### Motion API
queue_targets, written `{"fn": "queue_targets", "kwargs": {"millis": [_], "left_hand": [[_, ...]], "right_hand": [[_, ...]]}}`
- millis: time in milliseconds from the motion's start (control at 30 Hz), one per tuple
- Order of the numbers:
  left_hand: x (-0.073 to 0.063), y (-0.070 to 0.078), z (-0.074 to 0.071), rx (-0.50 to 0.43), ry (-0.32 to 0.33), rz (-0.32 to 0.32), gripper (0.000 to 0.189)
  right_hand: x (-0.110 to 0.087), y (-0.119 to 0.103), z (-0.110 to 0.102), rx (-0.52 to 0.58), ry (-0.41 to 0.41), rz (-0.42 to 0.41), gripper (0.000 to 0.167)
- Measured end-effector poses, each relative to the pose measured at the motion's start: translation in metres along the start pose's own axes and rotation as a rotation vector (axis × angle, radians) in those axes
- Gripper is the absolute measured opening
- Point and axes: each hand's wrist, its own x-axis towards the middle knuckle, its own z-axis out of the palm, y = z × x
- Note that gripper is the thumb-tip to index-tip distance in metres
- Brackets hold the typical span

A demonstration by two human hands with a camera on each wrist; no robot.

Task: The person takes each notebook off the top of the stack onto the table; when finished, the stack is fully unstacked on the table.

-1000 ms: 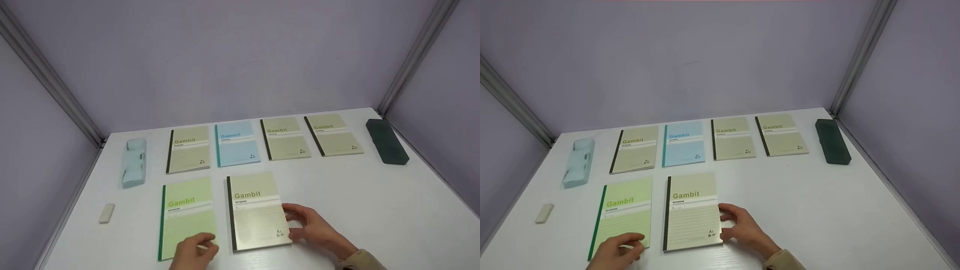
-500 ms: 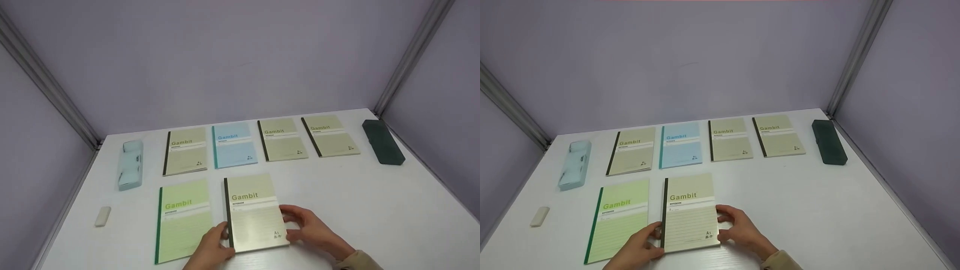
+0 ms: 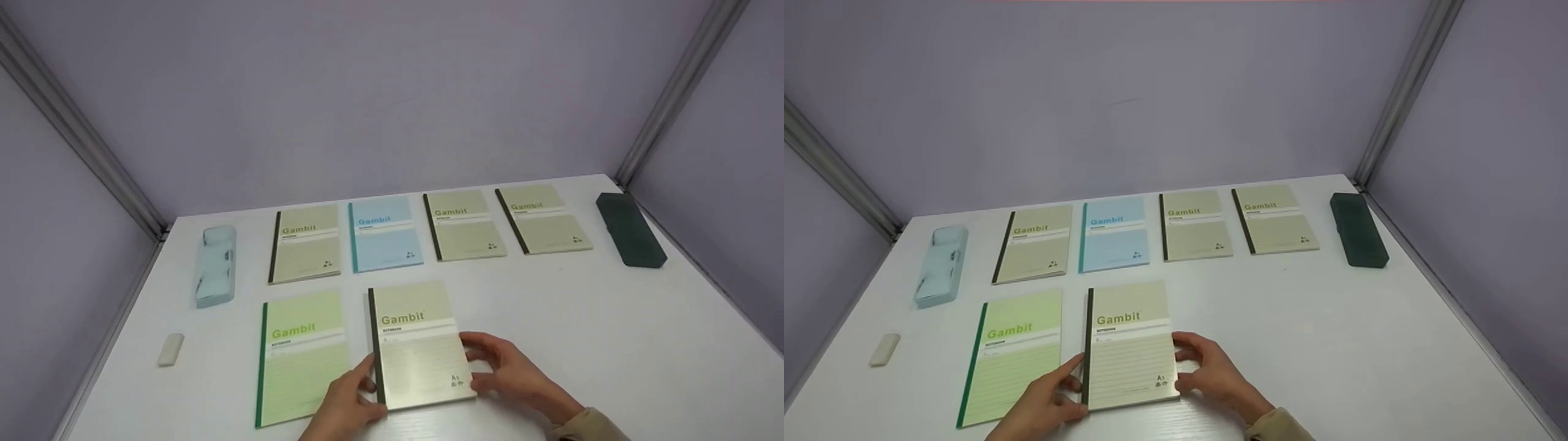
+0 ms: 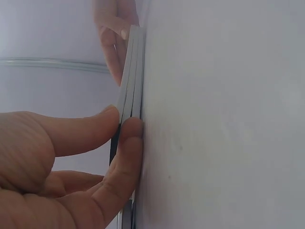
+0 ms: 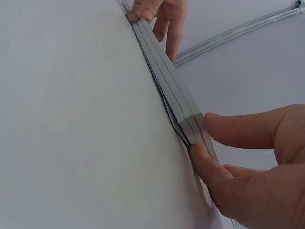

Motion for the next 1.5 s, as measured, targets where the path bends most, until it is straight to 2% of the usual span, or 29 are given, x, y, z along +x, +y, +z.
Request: {"fn": "queue_targets", "kwargs": {"millis": [200, 333, 467, 600, 733, 833, 1033, 1200, 1500], "left_hand": [[0.0, 0.004, 0.002, 0.013, 0.029, 0.042, 0.086], [0.003, 0.004, 0.005, 0.023, 0.056, 0.062, 0.086], [0.006, 0.005, 0.009, 0.045, 0.077, 0.045, 0.087], [0.009, 0.006, 0.013, 0.12, 0.086, 0.053, 0.062], [0.011, 0.009, 0.014, 0.207, 0.069, 0.118, 0.028], [0.011, 0.011, 0.012, 0.245, 0.051, 0.116, 0.02], [0.009, 0.015, 0.009, 0.356, 0.076, 0.054, 0.04], [0.008, 0.017, 0.008, 0.341, 0.094, 0.045, 0.054], [0.007, 0.021, 0.003, 0.32, 0.068, 0.045, 0.059]], "right_hand": [[0.001, -0.002, -0.003, -0.023, -0.004, -0.031, 0.078], [0.002, -0.006, -0.002, -0.03, 0.02, -0.008, 0.077], [0.0, -0.009, -0.005, -0.056, 0.035, 0.008, 0.076], [-0.004, -0.01, -0.01, -0.052, 0.031, 0.033, 0.076], [-0.01, -0.007, -0.011, 0.015, 0.01, 0.108, 0.074], [-0.014, -0.003, -0.008, 0.054, -0.015, 0.154, 0.064], [-0.017, 0.001, -0.003, 0.097, -0.037, 0.174, 0.045], [-0.017, 0.002, -0.004, 0.136, -0.032, 0.169, 0.04], [-0.016, 0.003, -0.007, 0.269, -0.059, 0.191, 0.032]]}}
